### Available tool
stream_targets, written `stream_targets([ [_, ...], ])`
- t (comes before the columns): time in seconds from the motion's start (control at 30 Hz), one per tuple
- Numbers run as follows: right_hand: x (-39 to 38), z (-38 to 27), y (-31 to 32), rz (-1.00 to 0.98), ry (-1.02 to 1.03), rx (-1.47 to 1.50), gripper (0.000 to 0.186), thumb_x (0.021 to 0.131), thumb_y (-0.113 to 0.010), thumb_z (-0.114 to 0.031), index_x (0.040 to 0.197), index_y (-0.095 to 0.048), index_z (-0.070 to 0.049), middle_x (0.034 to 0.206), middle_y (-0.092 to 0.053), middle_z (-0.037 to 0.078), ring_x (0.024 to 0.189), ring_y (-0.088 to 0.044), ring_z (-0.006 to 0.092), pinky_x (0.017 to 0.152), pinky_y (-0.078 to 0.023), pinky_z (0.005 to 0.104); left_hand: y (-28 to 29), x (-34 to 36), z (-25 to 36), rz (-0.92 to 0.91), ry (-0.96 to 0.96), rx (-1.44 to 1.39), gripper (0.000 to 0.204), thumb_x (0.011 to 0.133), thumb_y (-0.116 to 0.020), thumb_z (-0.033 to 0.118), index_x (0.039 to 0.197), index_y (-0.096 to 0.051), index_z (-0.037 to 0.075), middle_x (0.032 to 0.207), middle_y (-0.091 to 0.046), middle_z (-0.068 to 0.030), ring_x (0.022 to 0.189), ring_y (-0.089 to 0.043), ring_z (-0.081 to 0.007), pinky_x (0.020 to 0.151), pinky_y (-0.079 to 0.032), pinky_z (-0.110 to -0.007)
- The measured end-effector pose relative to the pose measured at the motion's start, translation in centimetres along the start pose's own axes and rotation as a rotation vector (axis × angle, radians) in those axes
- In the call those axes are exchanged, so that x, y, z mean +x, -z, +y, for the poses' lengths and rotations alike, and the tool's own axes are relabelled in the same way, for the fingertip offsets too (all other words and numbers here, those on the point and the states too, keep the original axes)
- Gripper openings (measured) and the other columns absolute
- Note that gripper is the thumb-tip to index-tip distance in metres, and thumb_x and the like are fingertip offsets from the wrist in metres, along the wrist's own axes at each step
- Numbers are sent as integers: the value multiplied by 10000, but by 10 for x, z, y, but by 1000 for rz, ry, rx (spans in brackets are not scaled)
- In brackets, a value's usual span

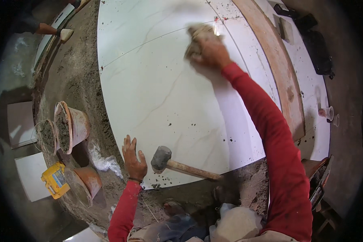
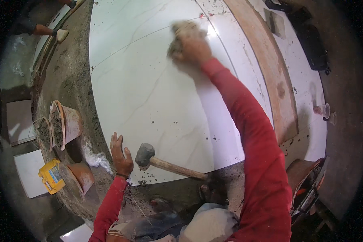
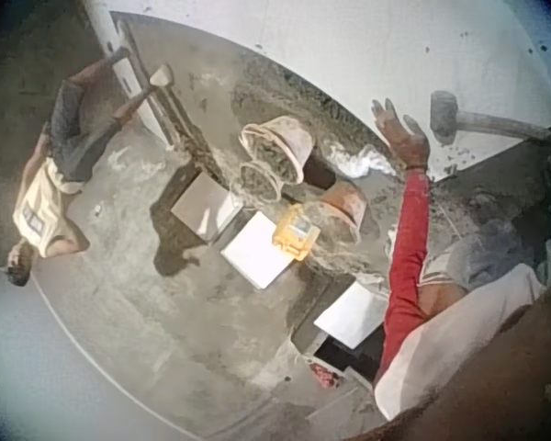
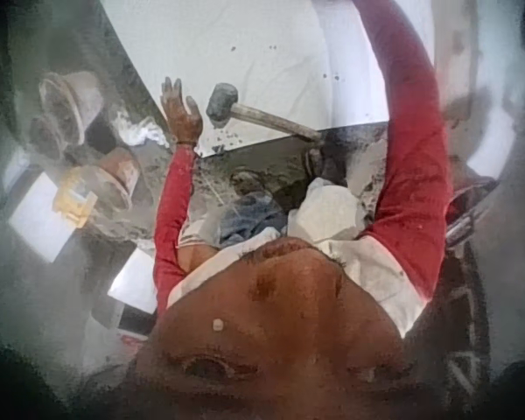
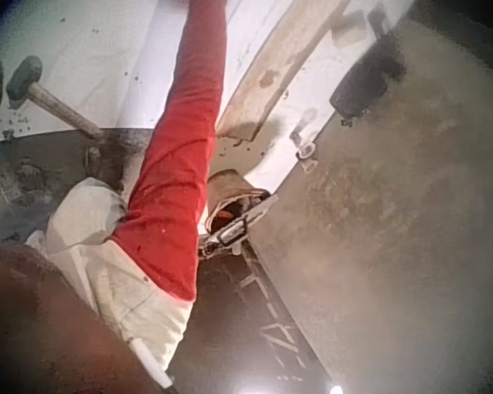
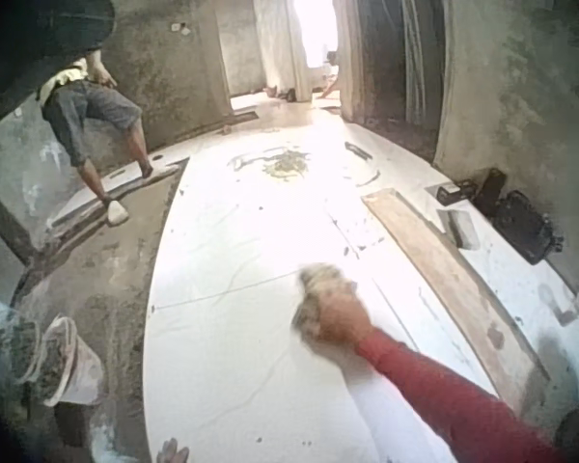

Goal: The person taps a floor tile into place with a rubber mallet and then wipes the surface of the tile with a cloth.

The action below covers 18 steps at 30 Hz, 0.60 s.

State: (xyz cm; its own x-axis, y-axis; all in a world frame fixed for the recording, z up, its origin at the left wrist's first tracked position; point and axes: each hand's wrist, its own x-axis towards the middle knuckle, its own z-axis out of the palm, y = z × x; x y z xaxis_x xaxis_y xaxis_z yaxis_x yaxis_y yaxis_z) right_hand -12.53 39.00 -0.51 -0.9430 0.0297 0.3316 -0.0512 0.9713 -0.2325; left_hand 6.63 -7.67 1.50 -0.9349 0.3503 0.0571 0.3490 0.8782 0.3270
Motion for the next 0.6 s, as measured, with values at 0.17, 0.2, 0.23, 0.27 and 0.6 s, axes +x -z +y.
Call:
stream_targets([
  [0.17, 26, 16, -7, 69, -288, -381, 706, 825, -636, -631, 1219, -608, -46, 1154, -669, 252, 1177, -541, 425, 992, -400, 553, -2, 0, 0, -4, -5, -12, 529, 946, -467, 125, 1468, -465, 44, 1583, -381, -221, 1494, -318, -397, 1228, -224, -543],
  [0.2, 32, 24, -1, 73, -282, -381, 706, 825, -636, -631, 1219, -608, -46, 1154, -669, 252, 1177, -541, 425, 992, -400, 553, -1, 3, -3, 3, -1, -13, 529, 946, -467, 125, 1468, -465, 44, 1583, -381, -221, 1494, -318, -397, 1228, -224, -543],
  [0.23, 39, 34, 11, 35, -263, -307, 733, 810, -633, -650, 1206, -612, -33, 1217, -649, 244, 1207, -523, 407, 1022, -377, 535, 2, 4, -1, 9, -9, -10, 527, 949, -465, 130, 1469, -465, 45, 1580, -385, -221, 1493, -320, -396, 1228, -225, -543],
  [0.27, 40, 44, 14, -14, -248, -241, 761, 794, -629, -668, 1192, -616, -19, 1280, -628, 236, 1238, -505, 389, 1052, -355, 517, 0, 2, 1, 5, -17, -17, 525, 952, -463, 135, 1469, -465, 46, 1577, -390, -220, 1492, -323, -396, 1229, -226, -542],
  [0.6, 54, 48, 19, -52, -283, -235, 784, 711, -679, -653, 1209, -660, -47, 1188, -679, 198, 1223, -496, 383, 1022, -374, 520, 0, 2, 3, 1, 5, -9, 516, 963, -459, 155, 1469, -467, 53, 1584, -381, -214, 1494, -321, -391, 1232, -219, -546],
])
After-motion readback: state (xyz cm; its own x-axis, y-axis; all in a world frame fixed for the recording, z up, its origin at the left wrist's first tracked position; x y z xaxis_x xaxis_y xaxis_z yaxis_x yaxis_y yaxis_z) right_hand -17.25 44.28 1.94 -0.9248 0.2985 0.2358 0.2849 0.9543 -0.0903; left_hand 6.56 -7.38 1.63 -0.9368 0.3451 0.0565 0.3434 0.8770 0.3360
